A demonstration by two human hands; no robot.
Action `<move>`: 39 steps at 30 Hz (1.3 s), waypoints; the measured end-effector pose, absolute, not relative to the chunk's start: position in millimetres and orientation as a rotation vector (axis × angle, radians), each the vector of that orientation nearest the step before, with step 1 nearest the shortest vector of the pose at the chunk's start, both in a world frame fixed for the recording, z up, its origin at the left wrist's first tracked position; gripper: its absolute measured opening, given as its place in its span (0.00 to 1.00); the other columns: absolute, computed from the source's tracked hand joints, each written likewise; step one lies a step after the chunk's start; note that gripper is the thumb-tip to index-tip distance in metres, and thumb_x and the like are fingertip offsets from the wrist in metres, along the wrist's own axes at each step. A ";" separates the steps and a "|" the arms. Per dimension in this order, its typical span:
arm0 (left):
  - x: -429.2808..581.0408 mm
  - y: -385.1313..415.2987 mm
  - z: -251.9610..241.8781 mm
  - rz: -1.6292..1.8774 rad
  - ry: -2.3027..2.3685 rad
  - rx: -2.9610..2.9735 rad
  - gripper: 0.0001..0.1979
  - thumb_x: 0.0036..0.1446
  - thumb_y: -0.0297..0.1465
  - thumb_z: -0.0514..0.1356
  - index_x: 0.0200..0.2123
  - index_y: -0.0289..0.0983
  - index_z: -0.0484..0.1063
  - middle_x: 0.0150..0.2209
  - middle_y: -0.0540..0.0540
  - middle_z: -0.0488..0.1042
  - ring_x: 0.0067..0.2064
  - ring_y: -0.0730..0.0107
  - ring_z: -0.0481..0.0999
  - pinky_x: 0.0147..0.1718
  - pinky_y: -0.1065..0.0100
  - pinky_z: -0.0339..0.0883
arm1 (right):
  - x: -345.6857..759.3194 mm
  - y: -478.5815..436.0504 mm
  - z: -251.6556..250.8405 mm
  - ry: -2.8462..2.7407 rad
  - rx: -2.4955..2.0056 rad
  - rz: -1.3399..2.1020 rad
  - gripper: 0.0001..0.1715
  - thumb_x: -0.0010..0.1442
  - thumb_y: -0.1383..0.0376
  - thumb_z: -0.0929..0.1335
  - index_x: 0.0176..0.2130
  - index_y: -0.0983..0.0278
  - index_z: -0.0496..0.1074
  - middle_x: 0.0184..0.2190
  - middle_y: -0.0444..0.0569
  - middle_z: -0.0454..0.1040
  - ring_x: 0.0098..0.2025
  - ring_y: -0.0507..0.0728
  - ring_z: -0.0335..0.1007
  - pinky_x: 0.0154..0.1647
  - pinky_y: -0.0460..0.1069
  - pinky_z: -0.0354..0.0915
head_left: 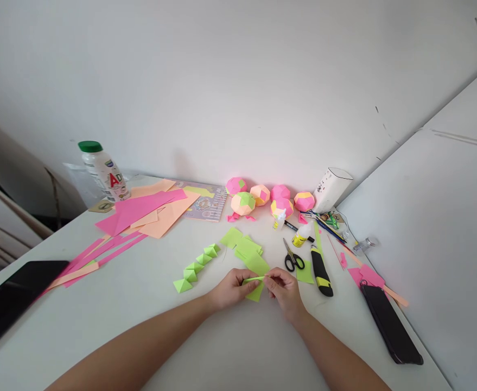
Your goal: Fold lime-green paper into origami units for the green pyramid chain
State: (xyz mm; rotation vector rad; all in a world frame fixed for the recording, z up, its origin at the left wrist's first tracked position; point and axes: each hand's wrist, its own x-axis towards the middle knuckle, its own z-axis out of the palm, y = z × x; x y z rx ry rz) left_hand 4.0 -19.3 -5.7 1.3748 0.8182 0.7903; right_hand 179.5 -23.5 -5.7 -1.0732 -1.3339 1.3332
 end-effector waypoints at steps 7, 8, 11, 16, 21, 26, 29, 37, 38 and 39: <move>4.3 -19.9 -4.8 0.793 0.829 1.374 0.19 0.52 0.44 0.56 0.30 0.31 0.72 0.20 0.52 0.63 0.22 0.77 0.58 0.21 0.74 0.52 | 179.2 -24.5 -5.1 -1.345 -1.094 1.305 0.11 0.51 0.59 0.70 0.26 0.65 0.70 0.18 0.40 0.62 0.18 0.48 0.56 0.17 0.43 0.55; 4.2 -19.9 -4.6 0.792 0.831 1.376 0.19 0.52 0.44 0.56 0.30 0.31 0.72 0.20 0.52 0.63 0.22 0.77 0.58 0.21 0.74 0.52 | 179.2 -24.7 -5.1 -1.345 -1.096 1.302 0.11 0.50 0.59 0.70 0.26 0.65 0.70 0.18 0.40 0.62 0.18 0.48 0.56 0.17 0.43 0.55; 3.9 -20.2 -3.9 0.793 0.830 1.375 0.19 0.52 0.44 0.56 0.30 0.31 0.72 0.21 0.52 0.63 0.23 0.77 0.58 0.22 0.74 0.52 | 179.4 -24.7 -4.8 -1.342 -1.090 1.298 0.11 0.50 0.59 0.70 0.25 0.65 0.70 0.19 0.40 0.63 0.18 0.47 0.56 0.17 0.43 0.54; 3.7 -20.9 -2.1 0.792 0.827 1.376 0.19 0.52 0.44 0.56 0.27 0.32 0.70 0.20 0.53 0.62 0.22 0.78 0.57 0.21 0.74 0.51 | 179.4 -24.2 -3.2 -1.313 -1.070 1.327 0.11 0.50 0.60 0.71 0.24 0.65 0.69 0.19 0.41 0.64 0.17 0.47 0.55 0.17 0.43 0.53; 4.2 -20.1 -2.5 0.798 0.827 1.378 0.19 0.51 0.44 0.57 0.27 0.32 0.70 0.19 0.53 0.61 0.22 0.78 0.57 0.21 0.74 0.51 | 179.2 -24.2 -1.9 -1.298 -1.076 1.330 0.11 0.49 0.60 0.71 0.23 0.65 0.69 0.20 0.41 0.64 0.17 0.47 0.55 0.17 0.44 0.53; 3.7 -19.8 -5.0 0.788 0.843 1.372 0.19 0.51 0.45 0.57 0.27 0.32 0.70 0.19 0.53 0.62 0.22 0.78 0.57 0.20 0.74 0.51 | 179.6 -24.2 -2.9 -1.309 -1.088 1.317 0.13 0.49 0.59 0.71 0.23 0.65 0.69 0.21 0.42 0.64 0.18 0.48 0.55 0.18 0.44 0.53; 3.6 -20.0 -5.5 0.785 0.849 1.338 0.20 0.51 0.45 0.57 0.27 0.32 0.70 0.19 0.53 0.62 0.21 0.78 0.58 0.20 0.74 0.51 | 180.1 -24.1 -4.1 -1.320 -1.066 1.317 0.13 0.51 0.59 0.70 0.23 0.64 0.68 0.20 0.41 0.63 0.18 0.48 0.55 0.18 0.44 0.53; 3.8 -19.1 -5.7 0.781 0.849 1.297 0.21 0.49 0.47 0.57 0.28 0.32 0.70 0.18 0.53 0.62 0.20 0.79 0.57 0.19 0.74 0.50 | 179.8 -25.4 1.2 -1.388 -1.074 1.307 0.18 0.56 0.56 0.66 0.23 0.65 0.67 0.15 0.40 0.60 0.18 0.49 0.54 0.20 0.45 0.54; 3.8 -19.0 -5.7 0.781 0.848 1.295 0.21 0.49 0.47 0.57 0.28 0.32 0.70 0.18 0.53 0.62 0.20 0.79 0.57 0.19 0.74 0.50 | 179.4 -25.8 2.2 -1.378 -1.078 1.314 0.18 0.57 0.56 0.65 0.23 0.65 0.67 0.15 0.40 0.60 0.18 0.49 0.54 0.20 0.45 0.54; 3.8 -18.9 -5.6 0.781 0.847 1.292 0.21 0.49 0.47 0.57 0.28 0.32 0.70 0.18 0.53 0.62 0.20 0.79 0.57 0.19 0.74 0.50 | 179.0 -26.1 3.1 -1.358 -1.079 1.325 0.18 0.58 0.55 0.64 0.24 0.65 0.67 0.15 0.40 0.61 0.18 0.49 0.55 0.20 0.44 0.54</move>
